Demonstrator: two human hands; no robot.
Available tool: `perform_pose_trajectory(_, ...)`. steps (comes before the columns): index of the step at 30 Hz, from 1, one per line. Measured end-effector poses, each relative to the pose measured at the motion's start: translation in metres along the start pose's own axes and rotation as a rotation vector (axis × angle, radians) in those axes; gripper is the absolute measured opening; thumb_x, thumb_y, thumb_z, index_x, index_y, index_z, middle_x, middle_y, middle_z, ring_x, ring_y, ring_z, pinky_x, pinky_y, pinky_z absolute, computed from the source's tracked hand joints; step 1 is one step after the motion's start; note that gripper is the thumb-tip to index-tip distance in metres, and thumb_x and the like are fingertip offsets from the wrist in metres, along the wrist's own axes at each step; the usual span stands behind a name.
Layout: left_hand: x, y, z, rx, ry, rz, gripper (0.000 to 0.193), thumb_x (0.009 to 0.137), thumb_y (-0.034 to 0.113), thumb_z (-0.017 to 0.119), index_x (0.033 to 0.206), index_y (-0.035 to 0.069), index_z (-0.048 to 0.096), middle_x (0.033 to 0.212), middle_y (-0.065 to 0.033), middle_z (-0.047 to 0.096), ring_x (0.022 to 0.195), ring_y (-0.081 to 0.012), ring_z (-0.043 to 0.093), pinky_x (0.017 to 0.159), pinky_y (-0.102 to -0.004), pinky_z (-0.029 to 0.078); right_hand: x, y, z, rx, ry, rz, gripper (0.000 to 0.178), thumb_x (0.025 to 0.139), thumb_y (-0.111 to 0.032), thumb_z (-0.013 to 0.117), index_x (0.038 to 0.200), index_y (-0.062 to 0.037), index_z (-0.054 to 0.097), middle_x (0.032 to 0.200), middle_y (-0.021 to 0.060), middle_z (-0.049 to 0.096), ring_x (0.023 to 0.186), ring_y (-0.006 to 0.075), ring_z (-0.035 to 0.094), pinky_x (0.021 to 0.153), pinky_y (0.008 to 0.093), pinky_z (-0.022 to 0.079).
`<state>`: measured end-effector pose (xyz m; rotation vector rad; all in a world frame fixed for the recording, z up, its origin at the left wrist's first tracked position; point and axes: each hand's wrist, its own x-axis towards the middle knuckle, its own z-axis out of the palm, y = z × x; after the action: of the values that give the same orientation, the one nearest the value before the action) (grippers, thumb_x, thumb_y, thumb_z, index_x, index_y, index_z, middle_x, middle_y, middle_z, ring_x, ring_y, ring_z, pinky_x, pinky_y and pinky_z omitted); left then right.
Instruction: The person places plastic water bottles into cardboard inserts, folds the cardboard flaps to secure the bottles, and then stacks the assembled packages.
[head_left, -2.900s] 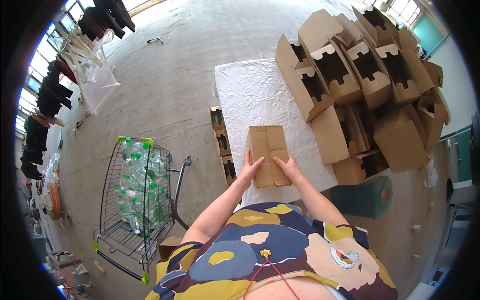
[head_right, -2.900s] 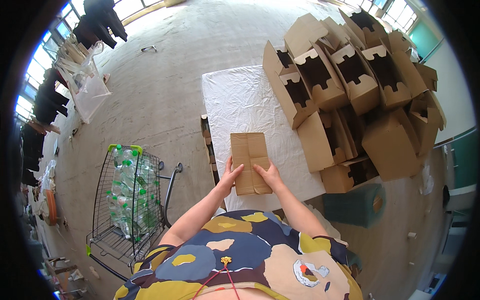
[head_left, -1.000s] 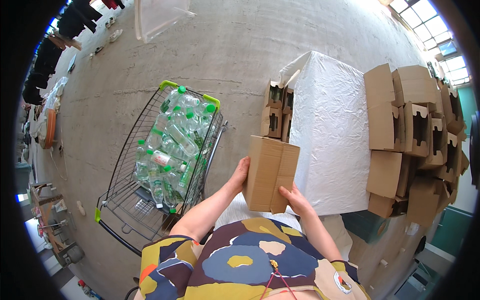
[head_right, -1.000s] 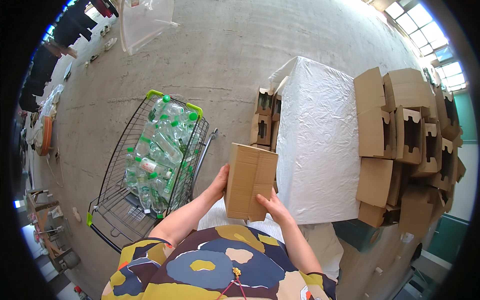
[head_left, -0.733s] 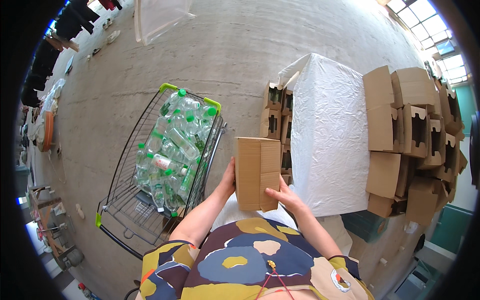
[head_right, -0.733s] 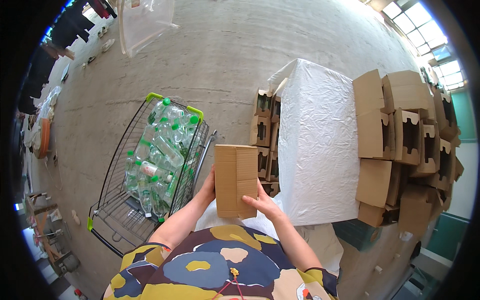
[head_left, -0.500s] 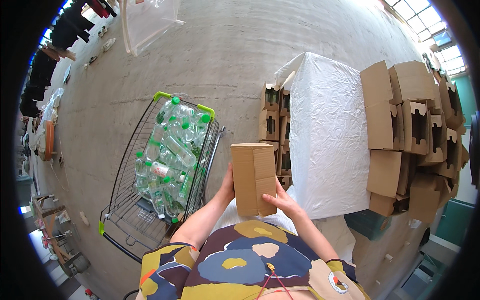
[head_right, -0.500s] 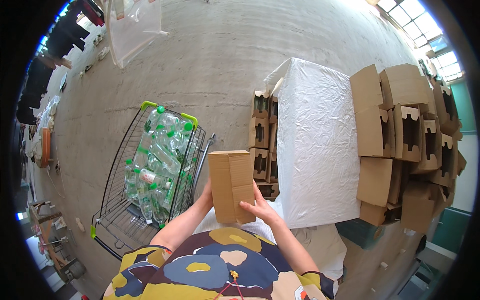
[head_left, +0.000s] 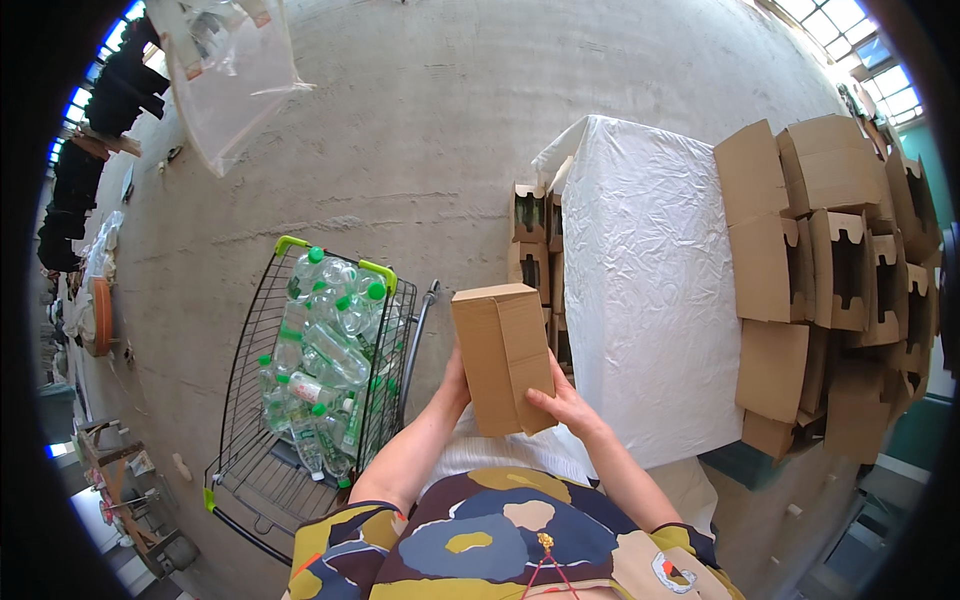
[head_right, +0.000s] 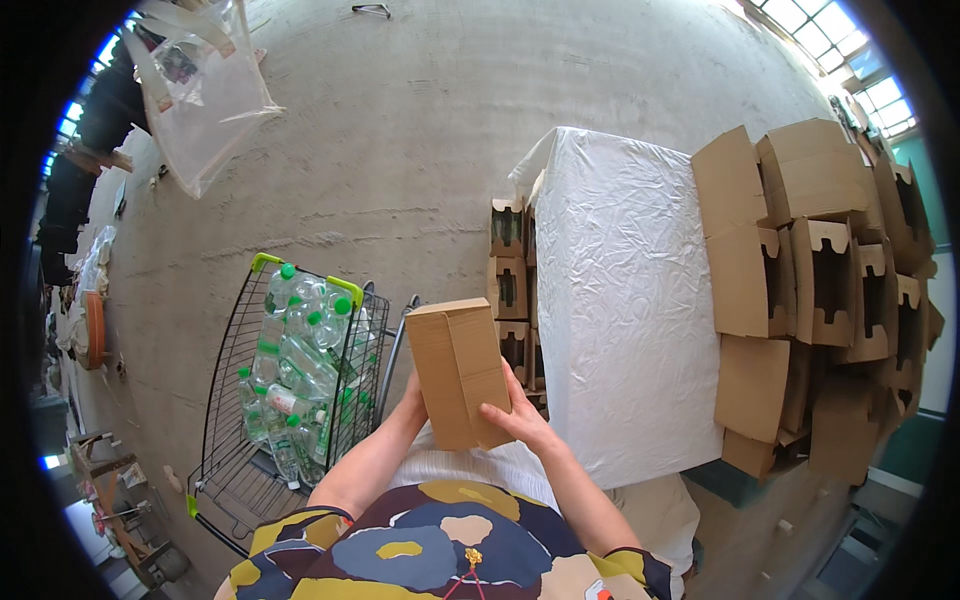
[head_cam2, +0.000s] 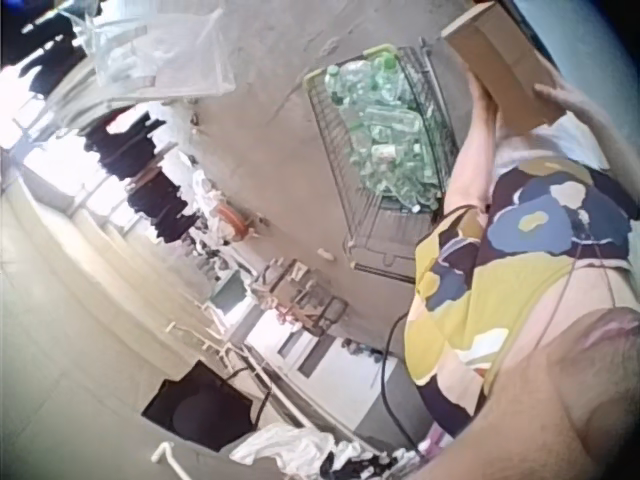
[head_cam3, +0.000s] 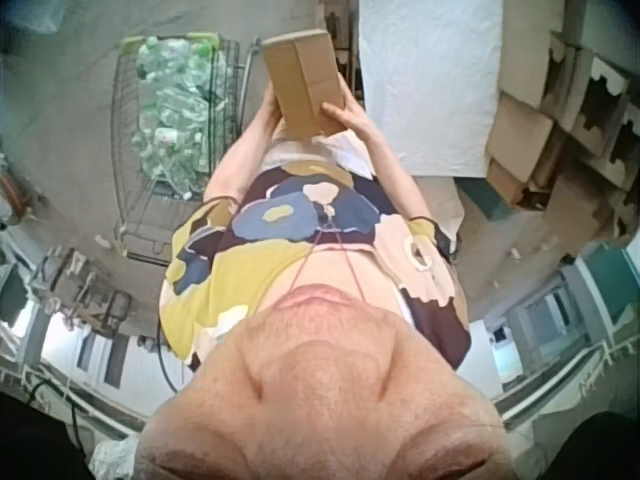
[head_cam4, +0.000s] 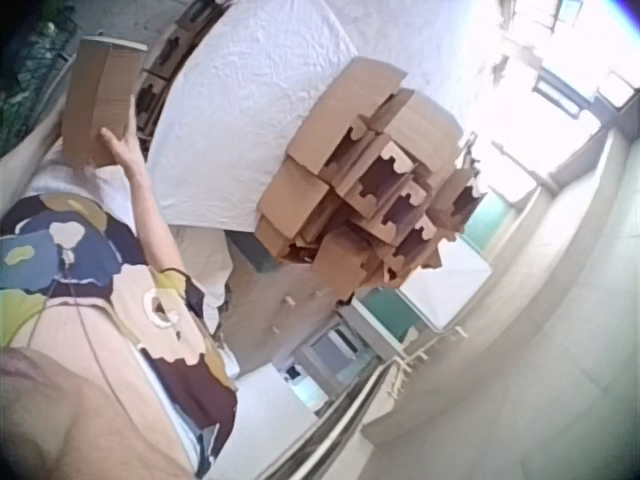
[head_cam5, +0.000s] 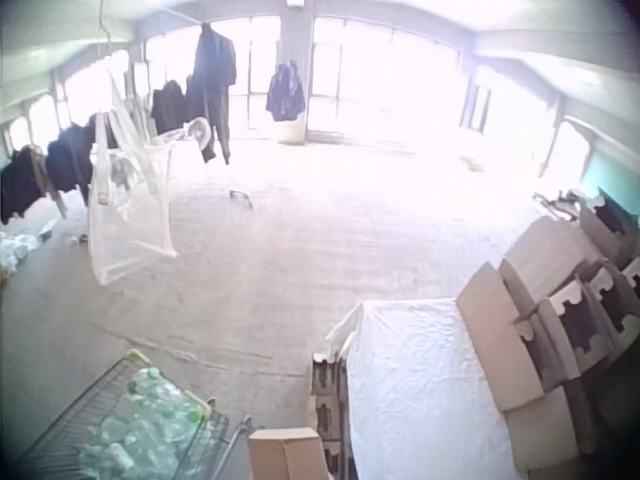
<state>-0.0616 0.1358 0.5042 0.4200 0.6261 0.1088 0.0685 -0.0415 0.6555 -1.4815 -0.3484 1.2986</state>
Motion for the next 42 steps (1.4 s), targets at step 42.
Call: perform_pose_trajectory(42,0.521,-0.071,-0.027,0.395,0.18,-0.307,0.059,0.103,0.051,0.039,0.138,0.005,0.042,0.13,-0.0083,0.053,0.121,-0.0196,0.048,0.104,-0.0353,0.035,0.34,0.182,-0.257,0.144,1.084,0.01,0.055,0.09,-0.032,0.073,0.129,0.0023,0.055,0.126,0.0079,0.061,0.114,0.0183,0.053,0.101,0.0312,0.039)
